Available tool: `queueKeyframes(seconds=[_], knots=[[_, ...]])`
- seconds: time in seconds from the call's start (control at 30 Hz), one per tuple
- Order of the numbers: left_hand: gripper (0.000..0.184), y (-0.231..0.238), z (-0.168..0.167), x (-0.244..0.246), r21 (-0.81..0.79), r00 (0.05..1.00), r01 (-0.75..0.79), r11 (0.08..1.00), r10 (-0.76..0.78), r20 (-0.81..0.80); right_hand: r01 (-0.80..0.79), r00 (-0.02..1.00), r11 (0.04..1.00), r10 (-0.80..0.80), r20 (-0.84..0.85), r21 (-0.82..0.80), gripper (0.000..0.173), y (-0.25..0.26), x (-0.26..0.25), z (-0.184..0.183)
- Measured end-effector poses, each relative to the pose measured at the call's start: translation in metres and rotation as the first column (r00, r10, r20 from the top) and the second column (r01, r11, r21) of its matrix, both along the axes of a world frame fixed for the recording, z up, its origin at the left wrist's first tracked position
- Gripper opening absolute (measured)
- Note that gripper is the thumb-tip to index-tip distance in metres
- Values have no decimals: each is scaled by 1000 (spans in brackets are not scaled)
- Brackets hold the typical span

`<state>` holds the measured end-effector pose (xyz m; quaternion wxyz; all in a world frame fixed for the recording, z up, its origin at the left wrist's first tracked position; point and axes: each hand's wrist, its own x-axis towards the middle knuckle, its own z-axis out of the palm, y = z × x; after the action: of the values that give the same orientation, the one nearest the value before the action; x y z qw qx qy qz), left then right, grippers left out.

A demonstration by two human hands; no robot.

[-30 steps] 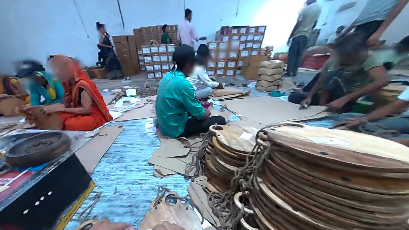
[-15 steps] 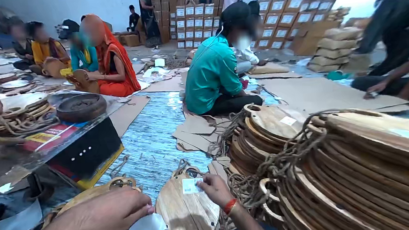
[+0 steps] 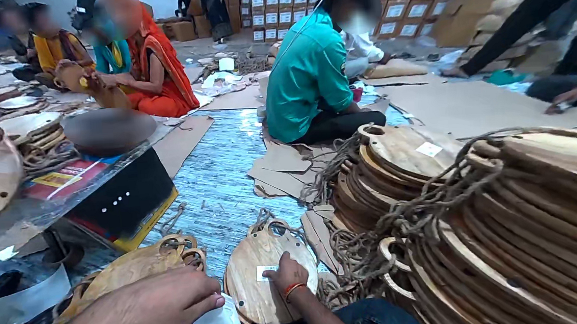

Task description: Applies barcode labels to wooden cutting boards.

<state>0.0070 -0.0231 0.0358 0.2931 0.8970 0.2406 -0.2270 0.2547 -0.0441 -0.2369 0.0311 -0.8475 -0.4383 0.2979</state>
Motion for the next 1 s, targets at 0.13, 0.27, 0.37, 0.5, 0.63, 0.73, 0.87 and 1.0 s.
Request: queueKeyframes(seconds=[0.13, 0.27, 0.37, 0.5, 0.63, 0.73, 0.87, 1.0], knots=[[42, -1, 1, 1, -11, 1000, -3, 1000, 3, 12, 41, 991, 999, -41, 130, 1, 108, 0, 30, 6], [42, -1, 0, 4, -24, 1000, -4, 1000, 4, 0, -48, 990, 997, 40, 133, 57, 121, -7, 10, -3], [43, 0, -4, 4, -16, 1000, 18, 1000, -18, -1, -86, 990, 988, 70, 123, 127, 137, 0, -17, -22], [43, 1, -5, 0, 4, 1000, 5, 1000, -5, -13, 3, 994, 989, -18, 104, 150, 109, 16, -8, -31], [43, 0, 0, 6, -13, 999, -10, 1000, 10, -33, 27, 995, 996, -34, 90, 81, 105, 10, 20, -16], [43, -2, 1, 14, -36, 998, -12, 999, 10, -58, -18, 994, 999, 21, 109, -27, 112, -6, 28, -3], [43, -1, -8, 3, -20, 998, 6, 1000, -7, -62, -152, 983, 988, 155, 102, -30, 100, -17, 11, 5], [41, -25, 29, 45, 132, 979, 142, 981, -159, 129, -373, 928, 901, 365, 77, 222, 91, -42, -45, -4]])
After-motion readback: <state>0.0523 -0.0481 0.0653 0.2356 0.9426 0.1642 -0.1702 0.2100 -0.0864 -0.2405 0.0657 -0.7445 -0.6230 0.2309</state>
